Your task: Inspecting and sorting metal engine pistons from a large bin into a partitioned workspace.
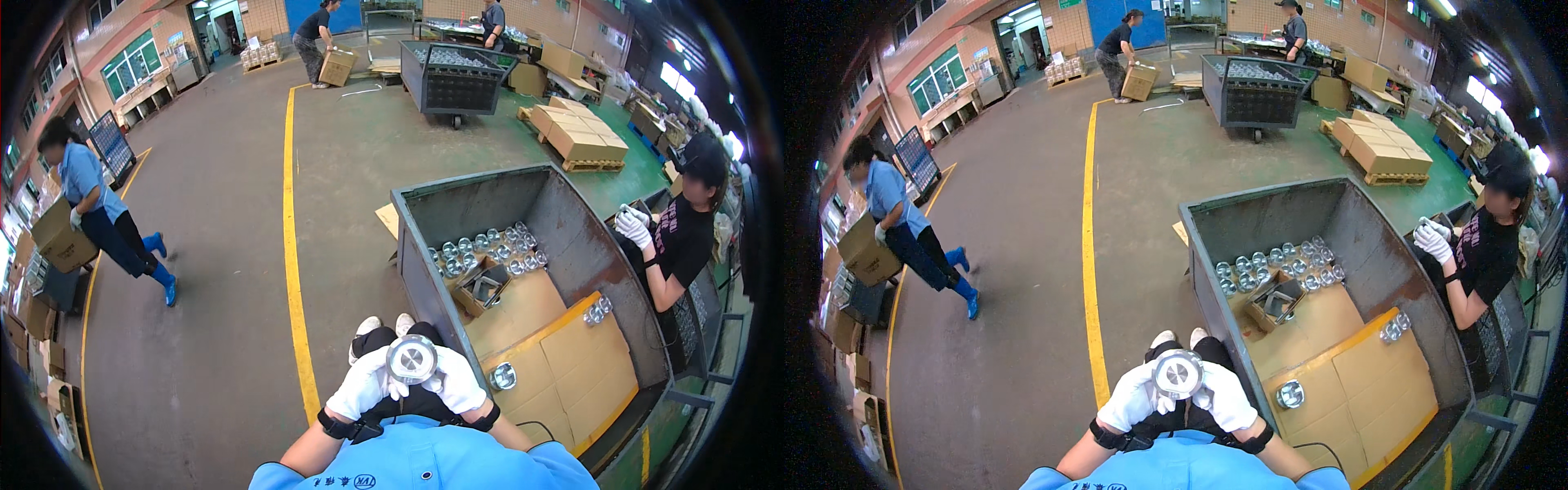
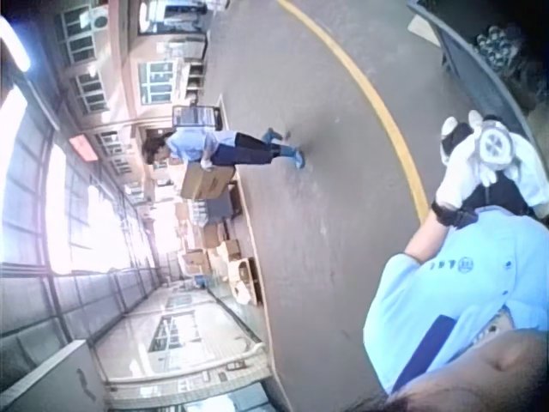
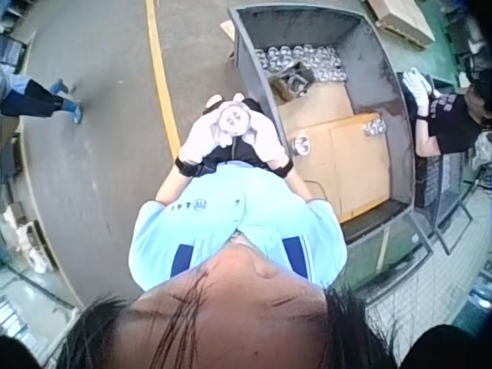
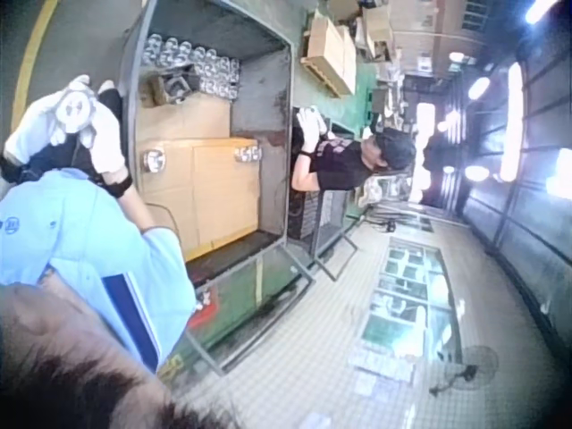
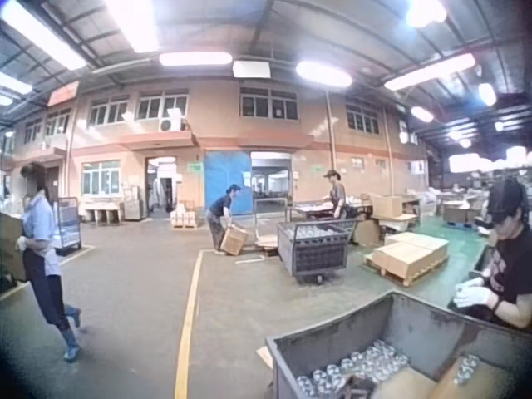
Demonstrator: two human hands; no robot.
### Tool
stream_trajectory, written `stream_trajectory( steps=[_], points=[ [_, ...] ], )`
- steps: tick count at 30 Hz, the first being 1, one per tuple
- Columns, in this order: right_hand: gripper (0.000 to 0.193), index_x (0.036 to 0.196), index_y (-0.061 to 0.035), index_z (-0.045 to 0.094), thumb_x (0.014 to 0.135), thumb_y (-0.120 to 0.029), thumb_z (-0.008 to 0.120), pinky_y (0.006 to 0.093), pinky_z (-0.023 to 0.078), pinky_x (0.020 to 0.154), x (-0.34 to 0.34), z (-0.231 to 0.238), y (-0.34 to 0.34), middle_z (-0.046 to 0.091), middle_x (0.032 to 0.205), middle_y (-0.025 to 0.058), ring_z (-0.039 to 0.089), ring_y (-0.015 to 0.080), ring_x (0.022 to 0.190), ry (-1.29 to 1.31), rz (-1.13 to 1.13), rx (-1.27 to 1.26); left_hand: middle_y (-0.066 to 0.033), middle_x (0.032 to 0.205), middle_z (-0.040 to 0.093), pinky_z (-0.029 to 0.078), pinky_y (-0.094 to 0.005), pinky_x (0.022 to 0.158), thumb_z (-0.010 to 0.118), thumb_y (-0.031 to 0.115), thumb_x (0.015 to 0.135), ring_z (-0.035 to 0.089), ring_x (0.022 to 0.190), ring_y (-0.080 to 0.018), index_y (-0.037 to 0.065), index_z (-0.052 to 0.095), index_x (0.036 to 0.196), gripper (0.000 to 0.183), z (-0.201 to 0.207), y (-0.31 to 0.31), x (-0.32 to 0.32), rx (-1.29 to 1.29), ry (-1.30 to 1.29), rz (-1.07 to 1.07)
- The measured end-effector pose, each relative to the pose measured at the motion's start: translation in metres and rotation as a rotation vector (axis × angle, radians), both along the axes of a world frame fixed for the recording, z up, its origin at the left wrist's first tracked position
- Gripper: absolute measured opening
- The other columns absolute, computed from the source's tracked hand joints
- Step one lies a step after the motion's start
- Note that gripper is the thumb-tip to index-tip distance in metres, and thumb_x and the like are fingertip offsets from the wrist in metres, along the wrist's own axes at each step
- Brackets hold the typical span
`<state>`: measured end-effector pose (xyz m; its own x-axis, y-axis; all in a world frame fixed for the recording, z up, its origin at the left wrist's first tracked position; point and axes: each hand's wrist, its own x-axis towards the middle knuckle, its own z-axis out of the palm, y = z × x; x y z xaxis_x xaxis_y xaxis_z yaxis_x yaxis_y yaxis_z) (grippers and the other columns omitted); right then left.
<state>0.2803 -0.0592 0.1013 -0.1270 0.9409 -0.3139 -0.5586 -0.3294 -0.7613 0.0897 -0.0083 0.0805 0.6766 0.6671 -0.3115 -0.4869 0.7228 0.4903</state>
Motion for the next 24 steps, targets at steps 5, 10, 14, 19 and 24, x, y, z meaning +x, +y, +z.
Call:
stream_trajectory(
  steps=[5, 10, 14, 19, 24],
  points=[
    [0.028, 0.111, -0.0008, 0.065, 0.099, -0.023, 0.053, 0.0192, 0.034, 0.05, -0.001, 0.006, -0.004, 0.059, 0.075, -0.0023, 0.045, 0.0045, 0.055, 0.042, -0.022, -0.021, -0.0175, 0.098, 0.068, 0.058, -0.0344, 0.054, 0.049, 0.03, 0.1, 0.069, 0.068, -0.0303, 0.001, 0.051, 0.128, 0.04, 0.0, -0.002, -0.002, -0.052, -0.125, -0.043],
    [0.027, 0.111, -0.0016, 0.066, 0.099, -0.021, 0.052, 0.019, 0.034, 0.049, -0.006, 0.004, -0.002, 0.059, 0.075, -0.003, 0.045, 0.0044, 0.055, 0.044, -0.001, -0.014, -0.0159, 0.099, 0.068, 0.058, -0.0343, 0.054, 0.048, 0.032, 0.101, 0.069, 0.068, -0.0285, 0.002, 0.052, 0.127, 0.04, 0.004, -0.002, -0.004, -0.041, -0.1, -0.026],
    [0.025, 0.112, -0.0016, 0.066, 0.098, -0.019, 0.053, 0.0195, 0.037, 0.052, -0.007, -0.006, 0.004, 0.061, 0.078, -0.0013, 0.048, 0.0047, 0.057, 0.087, 0.033, -0.049, -0.0135, 0.101, 0.068, 0.058, -0.0315, 0.058, 0.047, 0.037, 0.101, 0.069, 0.072, -0.0249, 0.005, 0.053, 0.128, 0.043, 0.001, 0.0, -0.009, 0.05, -0.021, -0.021],
    [0.027, 0.118, -0.002, 0.065, 0.095, -0.014, 0.057, 0.0216, 0.046, 0.061, -0.006, 0.02, 0.011, 0.065, 0.087, 0.0024, 0.057, 0.008, 0.067, -0.39, 0.063, 0.157, -0.0119, 0.112, 0.065, 0.059, -0.0359, 0.061, 0.046, 0.058, 0.097, 0.067, 0.083, -0.0261, 0.008, 0.048, 0.136, 0.064, -0.002, 0.002, -0.01, -0.047, -0.018, -0.07],
    [0.03, 0.115, -0.0035, 0.067, 0.085, -0.004, 0.063, 0.0281, 0.052, 0.072, -0.021, 0.061, 0.023, 0.067, 0.094, 0.0089, 0.063, 0.014, 0.078, -0.976, 0.114, 0.787, -0.0148, 0.12, 0.064, 0.059, -0.051, 0.073, 0.039, 0.064, 0.096, 0.067, 0.094, -0.0369, 0.009, 0.052, 0.131, 0.067, 0.017, 0.003, -0.004, -0.252, -0.55, -0.073]
  ],
)
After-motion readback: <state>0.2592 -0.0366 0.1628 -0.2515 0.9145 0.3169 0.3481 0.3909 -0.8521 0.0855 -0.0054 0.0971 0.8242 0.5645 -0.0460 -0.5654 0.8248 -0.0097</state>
